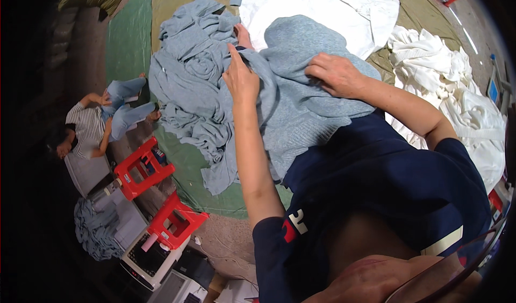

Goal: Buttoning and inspecting light blue shirts in a textile workshop.

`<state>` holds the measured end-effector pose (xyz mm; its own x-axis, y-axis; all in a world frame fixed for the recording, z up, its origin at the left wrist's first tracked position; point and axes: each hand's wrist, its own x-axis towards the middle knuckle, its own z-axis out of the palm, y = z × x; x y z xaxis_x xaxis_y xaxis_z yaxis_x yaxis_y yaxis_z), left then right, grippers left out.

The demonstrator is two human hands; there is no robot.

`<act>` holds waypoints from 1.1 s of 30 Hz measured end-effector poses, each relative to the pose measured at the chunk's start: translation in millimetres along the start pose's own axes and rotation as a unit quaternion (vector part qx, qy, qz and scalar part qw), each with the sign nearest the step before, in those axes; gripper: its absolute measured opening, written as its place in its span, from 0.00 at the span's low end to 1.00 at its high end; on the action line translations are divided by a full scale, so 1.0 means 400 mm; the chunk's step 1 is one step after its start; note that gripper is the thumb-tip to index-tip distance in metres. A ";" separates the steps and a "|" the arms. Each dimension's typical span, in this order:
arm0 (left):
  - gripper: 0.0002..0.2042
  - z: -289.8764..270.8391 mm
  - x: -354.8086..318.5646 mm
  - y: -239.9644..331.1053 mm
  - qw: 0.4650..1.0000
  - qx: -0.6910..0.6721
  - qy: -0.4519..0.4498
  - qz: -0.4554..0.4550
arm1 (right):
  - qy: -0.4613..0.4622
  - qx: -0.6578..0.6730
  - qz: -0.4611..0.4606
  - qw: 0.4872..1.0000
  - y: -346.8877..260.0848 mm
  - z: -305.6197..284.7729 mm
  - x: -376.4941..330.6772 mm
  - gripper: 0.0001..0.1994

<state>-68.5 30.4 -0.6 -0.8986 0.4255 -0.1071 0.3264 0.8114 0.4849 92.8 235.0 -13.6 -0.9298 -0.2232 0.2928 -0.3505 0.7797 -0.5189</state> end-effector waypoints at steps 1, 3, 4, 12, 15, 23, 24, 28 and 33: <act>0.33 0.006 -0.023 -0.042 0.995 -0.004 0.067 0.068 | 0.003 0.024 -0.001 1.000 -0.006 -0.008 0.006 0.20; 0.26 0.017 -0.082 -0.095 0.974 -0.104 0.180 0.086 | -0.020 0.094 0.032 0.995 0.003 -0.035 -0.003 0.21; 0.23 0.017 -0.122 -0.091 0.964 -0.126 0.217 0.090 | -0.005 0.122 0.040 0.992 0.018 -0.043 -0.022 0.22; 0.30 0.060 -0.349 -0.115 0.982 0.049 0.174 0.064 | -0.016 0.145 0.051 0.988 0.014 -0.055 -0.029 0.24; 0.29 0.077 -0.350 -0.143 0.974 -0.010 0.225 0.008 | -0.017 0.062 -0.012 0.998 -0.010 -0.043 -0.007 0.24; 0.11 0.025 -0.373 -0.156 0.947 -0.144 0.270 -0.097 | -0.034 -0.052 -0.061 0.996 0.007 -0.023 0.019 0.15; 0.10 0.022 -0.379 -0.170 0.939 -0.188 0.244 -0.155 | -0.027 -0.035 -0.057 0.997 0.016 -0.029 0.018 0.15; 0.09 0.063 -0.360 -0.216 0.951 -0.090 0.289 -0.070 | -0.019 -0.011 -0.045 0.999 0.006 -0.043 0.015 0.19; 0.16 0.052 -0.296 -0.144 0.953 -0.078 0.227 -0.186 | 0.016 -0.025 -0.027 0.999 -0.002 -0.034 -0.001 0.23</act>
<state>25.1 -58.4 -34.0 -0.9894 -0.1261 0.0727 -0.0554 0.7880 0.6131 95.0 242.3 -2.4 -0.9055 -0.2477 0.3446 -0.3932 0.7953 -0.4615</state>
